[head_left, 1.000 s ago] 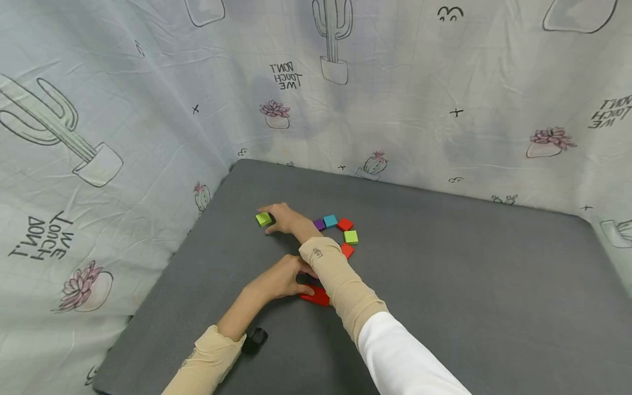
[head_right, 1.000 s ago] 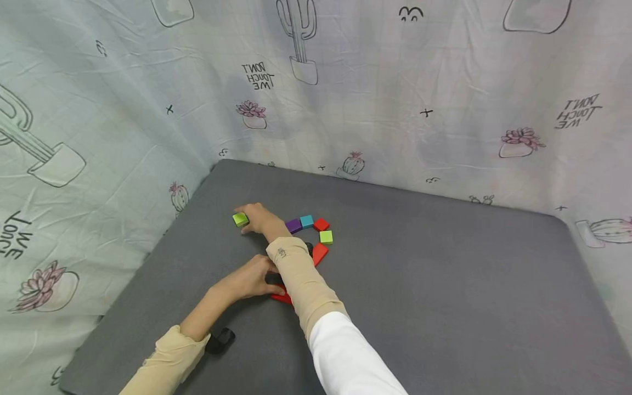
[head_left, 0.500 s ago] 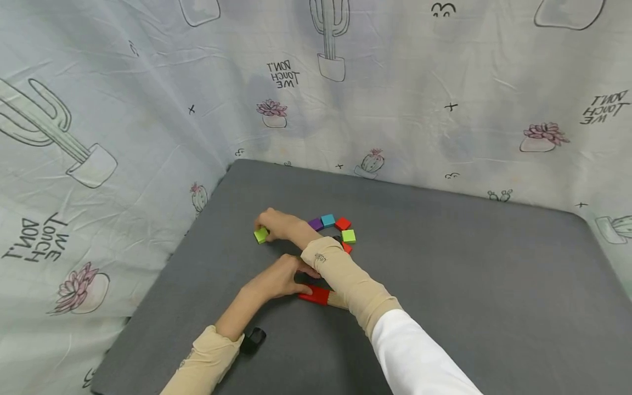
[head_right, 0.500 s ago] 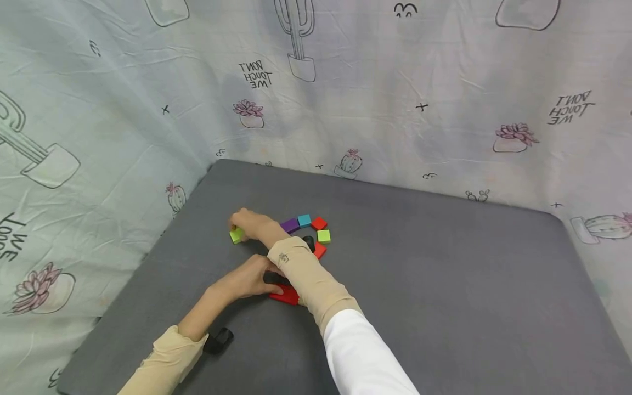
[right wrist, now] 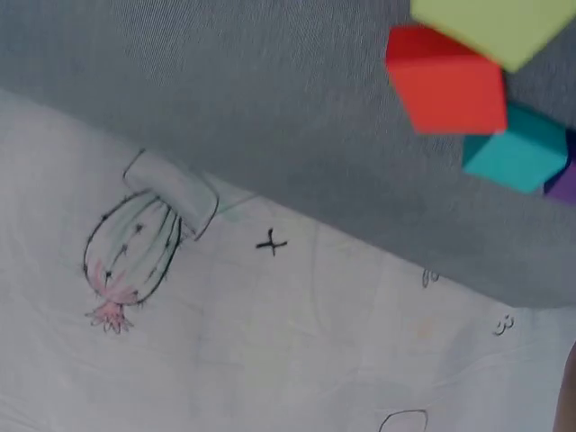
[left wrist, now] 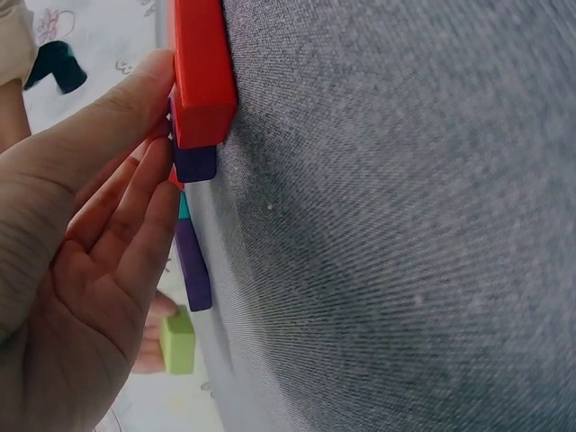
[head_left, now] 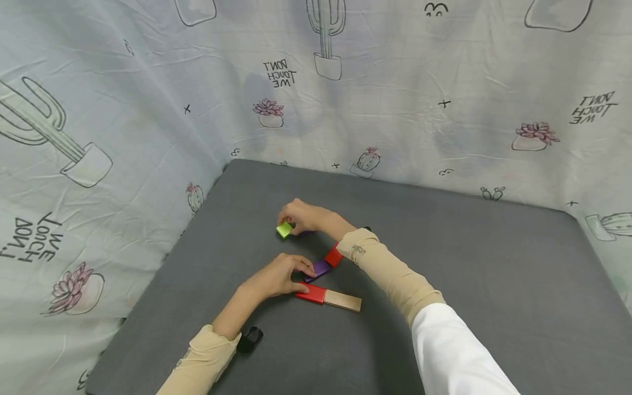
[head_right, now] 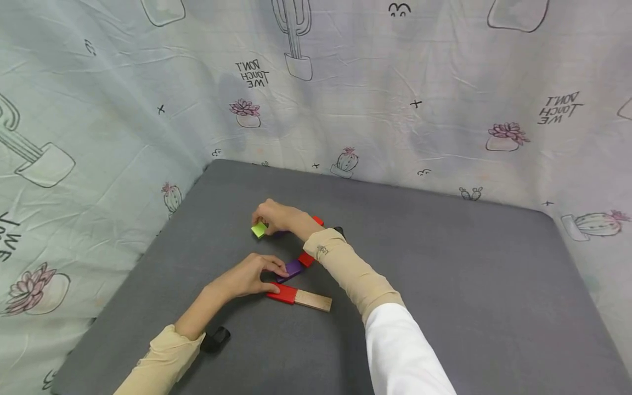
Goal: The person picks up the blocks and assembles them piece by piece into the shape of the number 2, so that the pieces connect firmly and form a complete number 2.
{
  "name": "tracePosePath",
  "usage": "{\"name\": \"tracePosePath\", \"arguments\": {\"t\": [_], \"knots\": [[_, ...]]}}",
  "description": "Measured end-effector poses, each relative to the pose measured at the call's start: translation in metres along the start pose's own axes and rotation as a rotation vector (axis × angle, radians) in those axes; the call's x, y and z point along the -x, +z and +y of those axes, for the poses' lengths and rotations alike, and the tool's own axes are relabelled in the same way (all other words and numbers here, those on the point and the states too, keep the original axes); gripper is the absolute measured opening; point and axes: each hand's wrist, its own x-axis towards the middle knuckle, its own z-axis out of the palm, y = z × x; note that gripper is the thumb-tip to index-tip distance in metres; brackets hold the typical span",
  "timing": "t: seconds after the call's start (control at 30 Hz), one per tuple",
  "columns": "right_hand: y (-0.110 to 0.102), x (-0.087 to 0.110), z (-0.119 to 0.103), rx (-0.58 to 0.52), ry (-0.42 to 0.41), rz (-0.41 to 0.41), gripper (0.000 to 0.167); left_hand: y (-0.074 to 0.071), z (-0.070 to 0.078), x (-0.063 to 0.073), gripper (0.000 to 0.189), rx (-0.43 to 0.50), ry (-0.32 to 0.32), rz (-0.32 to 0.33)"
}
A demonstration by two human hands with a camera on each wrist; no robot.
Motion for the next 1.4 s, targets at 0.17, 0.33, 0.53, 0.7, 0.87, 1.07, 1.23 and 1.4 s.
{"name": "tracePosePath", "arguments": {"t": [0.17,0.33,0.53,0.7,0.87,1.07,1.23,1.4], "knots": [[0.009,0.005,0.004,-0.009,-0.052,0.009,0.028,0.000,-0.001,-0.001,0.029,-0.005,0.002,0.001],[0.014,0.006,0.007,0.004,-0.086,0.038,0.027,0.001,0.000,-0.002,0.029,-0.001,0.024,0.007],[0.013,0.009,0.008,0.050,-0.061,0.047,0.027,0.000,0.003,-0.003,0.029,-0.001,0.033,0.005],[0.011,0.011,0.009,0.040,-0.024,0.026,0.029,0.000,0.004,-0.004,0.030,-0.002,0.033,0.003],[0.009,0.012,0.010,0.035,-0.028,0.003,0.027,0.000,0.003,-0.005,0.030,0.007,0.024,-0.005],[0.007,0.011,0.008,0.042,-0.006,-0.044,0.026,0.001,0.004,-0.007,0.031,0.010,0.026,-0.013],[0.004,0.015,0.008,0.031,0.068,-0.075,0.034,-0.001,0.006,-0.013,0.031,-0.006,0.036,-0.043],[-0.009,0.023,0.011,-0.102,0.062,-0.003,0.050,-0.009,0.009,-0.018,0.028,-0.009,0.013,-0.101]]}}
